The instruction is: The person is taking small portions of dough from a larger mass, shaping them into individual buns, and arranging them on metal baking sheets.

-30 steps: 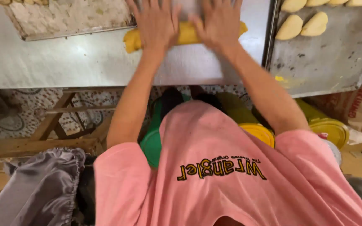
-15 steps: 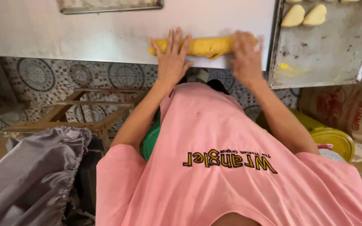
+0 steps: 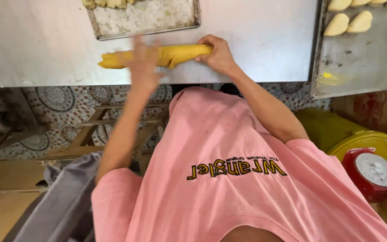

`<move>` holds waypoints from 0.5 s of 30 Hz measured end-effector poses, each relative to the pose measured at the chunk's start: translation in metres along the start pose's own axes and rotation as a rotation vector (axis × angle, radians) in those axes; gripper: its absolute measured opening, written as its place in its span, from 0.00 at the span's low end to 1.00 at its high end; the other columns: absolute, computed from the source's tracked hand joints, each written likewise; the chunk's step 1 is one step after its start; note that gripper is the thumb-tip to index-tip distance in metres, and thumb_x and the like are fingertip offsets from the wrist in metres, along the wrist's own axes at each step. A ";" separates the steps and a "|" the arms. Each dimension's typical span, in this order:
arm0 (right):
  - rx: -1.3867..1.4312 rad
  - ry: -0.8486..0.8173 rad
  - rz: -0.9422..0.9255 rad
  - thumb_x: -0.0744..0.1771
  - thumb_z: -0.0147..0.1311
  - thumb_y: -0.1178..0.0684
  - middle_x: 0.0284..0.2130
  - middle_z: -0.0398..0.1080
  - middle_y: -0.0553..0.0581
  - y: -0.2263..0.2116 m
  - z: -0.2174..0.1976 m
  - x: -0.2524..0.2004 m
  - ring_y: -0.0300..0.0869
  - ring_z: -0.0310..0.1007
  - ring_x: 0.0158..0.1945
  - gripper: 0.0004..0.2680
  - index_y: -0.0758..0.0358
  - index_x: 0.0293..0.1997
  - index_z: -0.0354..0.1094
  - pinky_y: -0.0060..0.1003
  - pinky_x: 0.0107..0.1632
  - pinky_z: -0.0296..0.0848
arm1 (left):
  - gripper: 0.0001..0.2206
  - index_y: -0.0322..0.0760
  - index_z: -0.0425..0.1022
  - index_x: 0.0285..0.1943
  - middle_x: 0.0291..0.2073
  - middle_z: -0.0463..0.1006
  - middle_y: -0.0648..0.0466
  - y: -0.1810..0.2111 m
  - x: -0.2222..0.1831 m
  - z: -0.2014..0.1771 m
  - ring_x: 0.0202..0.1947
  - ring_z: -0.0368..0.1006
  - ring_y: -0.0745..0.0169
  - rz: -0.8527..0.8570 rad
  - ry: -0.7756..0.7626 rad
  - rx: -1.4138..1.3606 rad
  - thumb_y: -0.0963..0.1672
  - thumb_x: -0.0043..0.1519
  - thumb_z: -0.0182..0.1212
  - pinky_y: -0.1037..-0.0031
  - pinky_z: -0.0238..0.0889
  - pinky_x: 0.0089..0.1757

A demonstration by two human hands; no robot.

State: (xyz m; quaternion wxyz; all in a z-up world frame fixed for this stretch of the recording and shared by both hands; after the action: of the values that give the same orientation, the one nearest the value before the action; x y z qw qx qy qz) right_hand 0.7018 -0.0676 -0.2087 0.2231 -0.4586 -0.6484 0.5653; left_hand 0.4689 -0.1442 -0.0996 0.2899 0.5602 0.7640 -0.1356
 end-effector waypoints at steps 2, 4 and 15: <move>0.141 0.070 -0.003 0.56 0.75 0.60 0.38 0.75 0.51 0.020 0.016 0.009 0.34 0.71 0.38 0.18 0.60 0.47 0.74 0.27 0.41 0.72 | 0.43 0.42 0.66 0.67 0.67 0.65 0.44 0.035 0.033 0.062 0.72 0.54 0.38 0.688 0.423 -0.231 0.46 0.41 0.87 0.29 0.45 0.59; 0.336 0.041 0.077 0.60 0.70 0.63 0.46 0.74 0.55 0.005 0.008 -0.001 0.38 0.72 0.47 0.18 0.64 0.53 0.72 0.29 0.50 0.74 | 0.33 0.39 0.67 0.68 0.67 0.68 0.47 0.063 0.045 0.074 0.70 0.59 0.44 0.710 0.462 -0.186 0.48 0.54 0.78 0.37 0.45 0.62; 0.553 0.139 0.184 0.66 0.64 0.60 0.44 0.76 0.57 -0.026 0.016 -0.013 0.39 0.75 0.46 0.12 0.69 0.55 0.73 0.32 0.49 0.84 | 0.17 0.36 0.71 0.59 0.50 0.78 0.48 0.070 0.057 0.058 0.48 0.74 0.47 0.907 0.550 -0.415 0.42 0.61 0.66 0.61 0.57 0.47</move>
State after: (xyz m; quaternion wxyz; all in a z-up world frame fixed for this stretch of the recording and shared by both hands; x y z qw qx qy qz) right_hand 0.6861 -0.0855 -0.1857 0.3311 -0.4748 -0.4088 0.7056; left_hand 0.5399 -0.1074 -0.1713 0.2133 0.7781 0.5052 0.3063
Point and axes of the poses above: each hand's wrist, its own x-axis towards the middle knuckle, its own z-axis out of the palm, y = z × x, the point moved 5 cm from there along x, towards the middle knuckle
